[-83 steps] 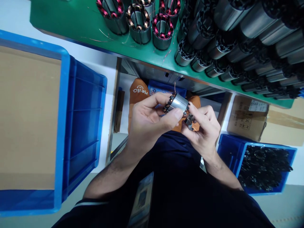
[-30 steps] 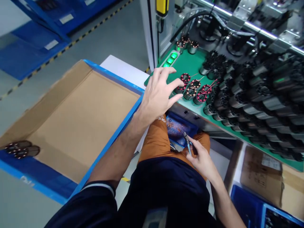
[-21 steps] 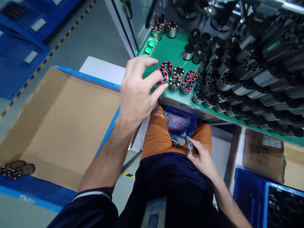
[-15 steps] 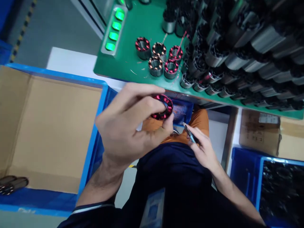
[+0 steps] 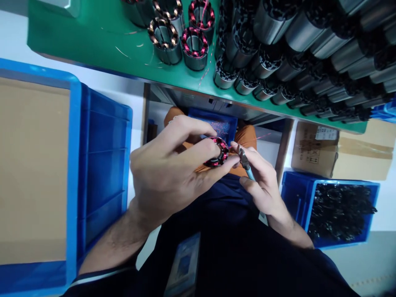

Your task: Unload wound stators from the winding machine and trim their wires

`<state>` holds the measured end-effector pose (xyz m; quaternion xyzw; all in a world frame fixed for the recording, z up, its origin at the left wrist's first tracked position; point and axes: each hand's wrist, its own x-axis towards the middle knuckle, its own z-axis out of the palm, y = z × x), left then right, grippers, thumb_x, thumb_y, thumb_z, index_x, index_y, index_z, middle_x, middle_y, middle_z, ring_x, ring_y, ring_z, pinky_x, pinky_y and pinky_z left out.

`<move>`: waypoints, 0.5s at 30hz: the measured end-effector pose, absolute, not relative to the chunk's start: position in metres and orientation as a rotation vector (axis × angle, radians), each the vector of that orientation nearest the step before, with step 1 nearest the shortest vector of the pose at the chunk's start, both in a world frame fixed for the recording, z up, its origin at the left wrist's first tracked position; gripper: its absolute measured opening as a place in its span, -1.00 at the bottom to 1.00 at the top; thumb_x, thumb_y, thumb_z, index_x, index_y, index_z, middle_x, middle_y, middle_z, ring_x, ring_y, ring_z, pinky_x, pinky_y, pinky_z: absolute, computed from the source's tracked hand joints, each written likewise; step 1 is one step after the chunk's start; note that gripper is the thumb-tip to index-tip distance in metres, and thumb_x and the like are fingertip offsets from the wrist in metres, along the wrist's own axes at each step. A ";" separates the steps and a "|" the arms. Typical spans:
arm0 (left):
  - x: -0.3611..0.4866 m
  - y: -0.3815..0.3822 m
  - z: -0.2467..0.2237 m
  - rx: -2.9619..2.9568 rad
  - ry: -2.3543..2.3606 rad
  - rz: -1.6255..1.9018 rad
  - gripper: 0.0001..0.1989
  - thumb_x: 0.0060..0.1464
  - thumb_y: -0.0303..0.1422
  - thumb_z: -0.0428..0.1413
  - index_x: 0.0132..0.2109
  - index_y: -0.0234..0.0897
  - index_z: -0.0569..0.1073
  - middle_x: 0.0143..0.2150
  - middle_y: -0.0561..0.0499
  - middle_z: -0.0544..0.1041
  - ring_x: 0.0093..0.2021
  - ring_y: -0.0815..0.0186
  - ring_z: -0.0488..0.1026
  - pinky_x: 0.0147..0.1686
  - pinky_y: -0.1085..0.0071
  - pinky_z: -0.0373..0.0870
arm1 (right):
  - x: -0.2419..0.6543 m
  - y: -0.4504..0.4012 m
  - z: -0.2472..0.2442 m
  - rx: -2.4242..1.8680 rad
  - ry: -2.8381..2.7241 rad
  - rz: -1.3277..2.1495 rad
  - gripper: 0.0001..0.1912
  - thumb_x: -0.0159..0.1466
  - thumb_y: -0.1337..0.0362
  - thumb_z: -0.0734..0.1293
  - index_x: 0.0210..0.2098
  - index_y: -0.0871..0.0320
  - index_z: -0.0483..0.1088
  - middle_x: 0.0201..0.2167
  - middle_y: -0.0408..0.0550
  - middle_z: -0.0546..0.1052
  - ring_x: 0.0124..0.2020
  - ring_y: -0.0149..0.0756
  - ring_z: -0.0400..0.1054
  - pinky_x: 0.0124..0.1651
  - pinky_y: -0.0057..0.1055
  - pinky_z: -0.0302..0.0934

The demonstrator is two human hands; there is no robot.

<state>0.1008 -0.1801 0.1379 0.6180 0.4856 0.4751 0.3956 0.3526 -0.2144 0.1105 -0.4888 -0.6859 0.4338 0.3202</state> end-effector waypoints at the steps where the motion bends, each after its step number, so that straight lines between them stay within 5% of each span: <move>1: 0.101 -0.181 0.137 1.513 1.209 1.196 -0.82 0.24 -0.16 0.63 -0.10 0.16 0.81 0.10 0.07 0.77 0.03 0.06 0.72 -0.09 0.15 0.78 | 0.353 -0.214 0.111 -1.302 -1.818 1.131 -0.20 0.42 0.33 0.35 0.62 -0.12 0.52 0.21 -0.01 0.73 0.06 -0.05 0.57 0.22 0.01 0.60; 7: 0.099 -0.180 0.132 1.707 1.241 1.201 -0.80 0.23 -0.18 0.64 -0.10 0.19 0.80 0.05 0.12 0.77 -0.12 0.16 0.69 -0.14 0.16 0.71 | 0.354 -0.212 0.111 -1.237 -1.820 1.109 -0.17 0.39 0.39 0.34 0.60 -0.16 0.54 0.23 -0.05 0.76 -0.06 -0.14 0.58 0.07 -0.11 0.58; 15: 0.098 -0.181 0.130 1.896 1.265 1.251 -0.75 0.18 -0.23 0.67 -0.10 0.11 0.78 0.04 0.11 0.78 -0.22 0.22 0.62 -0.19 0.22 0.62 | 0.351 -0.214 0.108 -1.283 -1.799 1.076 -0.28 0.36 0.36 0.34 0.45 -0.03 0.70 -0.06 -0.04 0.79 -0.31 -0.23 0.50 -0.20 -0.25 0.52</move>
